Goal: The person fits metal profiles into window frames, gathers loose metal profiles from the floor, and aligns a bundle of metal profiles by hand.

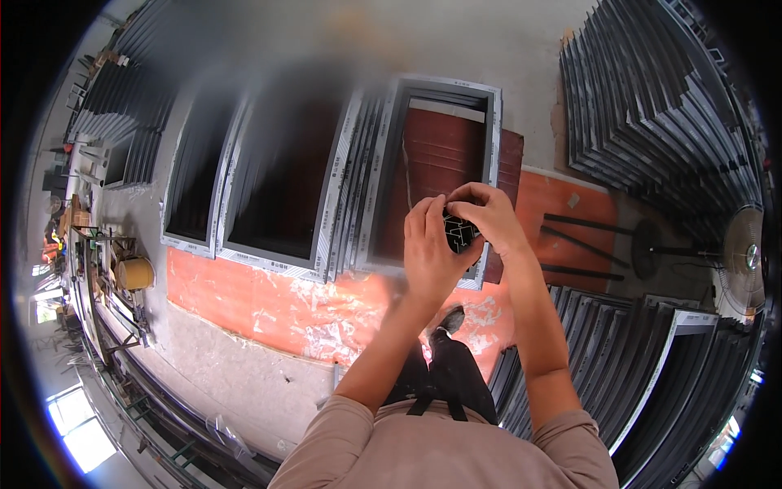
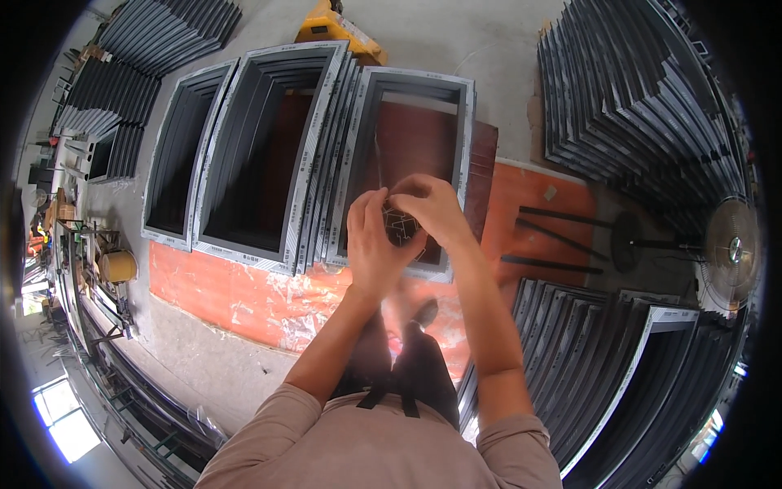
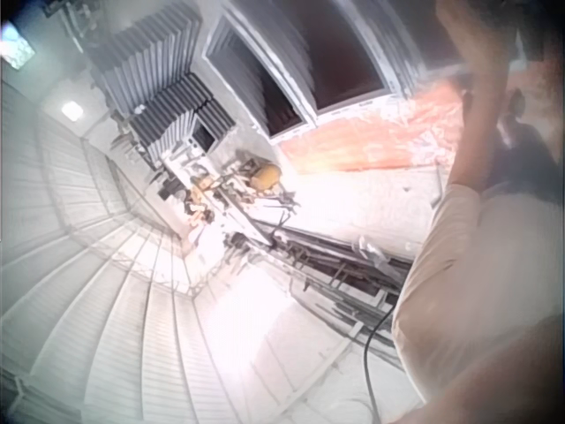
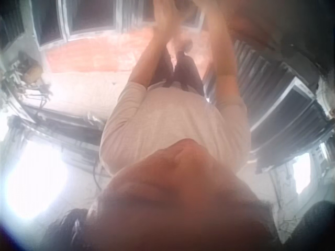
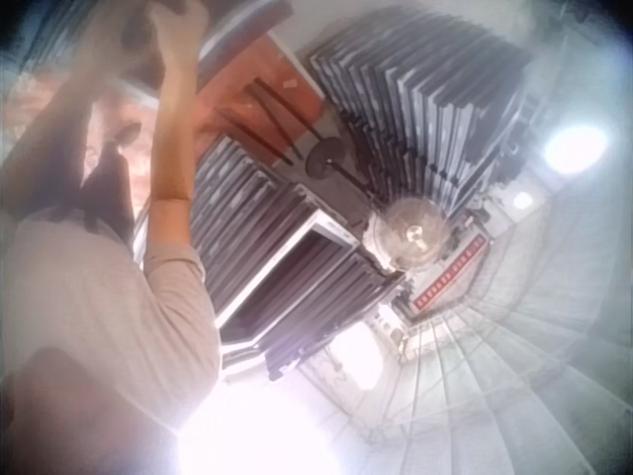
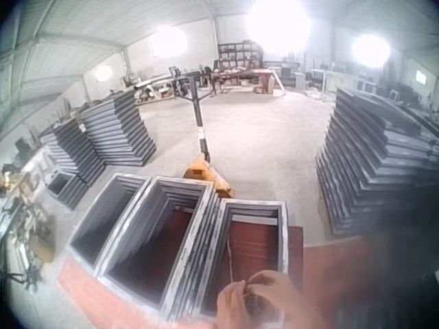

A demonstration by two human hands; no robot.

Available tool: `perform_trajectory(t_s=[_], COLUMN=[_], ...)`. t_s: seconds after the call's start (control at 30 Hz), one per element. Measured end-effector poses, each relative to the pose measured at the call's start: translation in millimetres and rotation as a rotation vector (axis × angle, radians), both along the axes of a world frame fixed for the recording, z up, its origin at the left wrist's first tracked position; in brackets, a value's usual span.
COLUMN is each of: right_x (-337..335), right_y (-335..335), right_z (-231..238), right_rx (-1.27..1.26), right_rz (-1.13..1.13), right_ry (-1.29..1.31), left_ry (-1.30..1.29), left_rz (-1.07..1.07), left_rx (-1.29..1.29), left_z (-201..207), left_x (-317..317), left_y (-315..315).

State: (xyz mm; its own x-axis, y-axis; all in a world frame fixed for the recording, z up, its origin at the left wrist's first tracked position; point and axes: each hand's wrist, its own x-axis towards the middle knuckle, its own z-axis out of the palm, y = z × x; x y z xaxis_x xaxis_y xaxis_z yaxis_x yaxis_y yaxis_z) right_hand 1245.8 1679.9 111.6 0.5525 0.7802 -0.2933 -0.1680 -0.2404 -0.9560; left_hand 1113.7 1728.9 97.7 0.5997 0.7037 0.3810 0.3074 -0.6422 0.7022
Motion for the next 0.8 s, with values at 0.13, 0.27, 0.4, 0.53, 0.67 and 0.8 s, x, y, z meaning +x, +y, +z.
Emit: perform_trajectory(t_s=[0.13, 0.27, 0.4, 0.53, 0.67, 0.8], right_x=[0, 2, 7, 9, 1, 2], right_y=[-5, -11, -14, -18, -12, -8], right_z=[-3, -7, -13, -18, -18, -21], right_rx=[-0.002, 0.023, 0.065, 0.076, 0.087, 0.056], right_rz=[-0.005, -0.019, -0.154, -0.191, -0.349, -0.42], right_ry=[0.079, 0.159, 0.227, 0.203, 0.251, 0.164], left_ry=[0.004, -0.018, 0.003, 0.04, 0.072, 0.029], left_rz=[-0.029, -0.026, 0.029, -0.008, -0.027, -0.058], left_rx=[0.013, 0.075, 0.094, 0.002, -0.021, 0.005], left_z=[1, 5, 2, 4, 8, 7], left_x=[-4, -5, -6, -6, -6, -4], left_y=[2, 2, 3, 2, 0, -1])
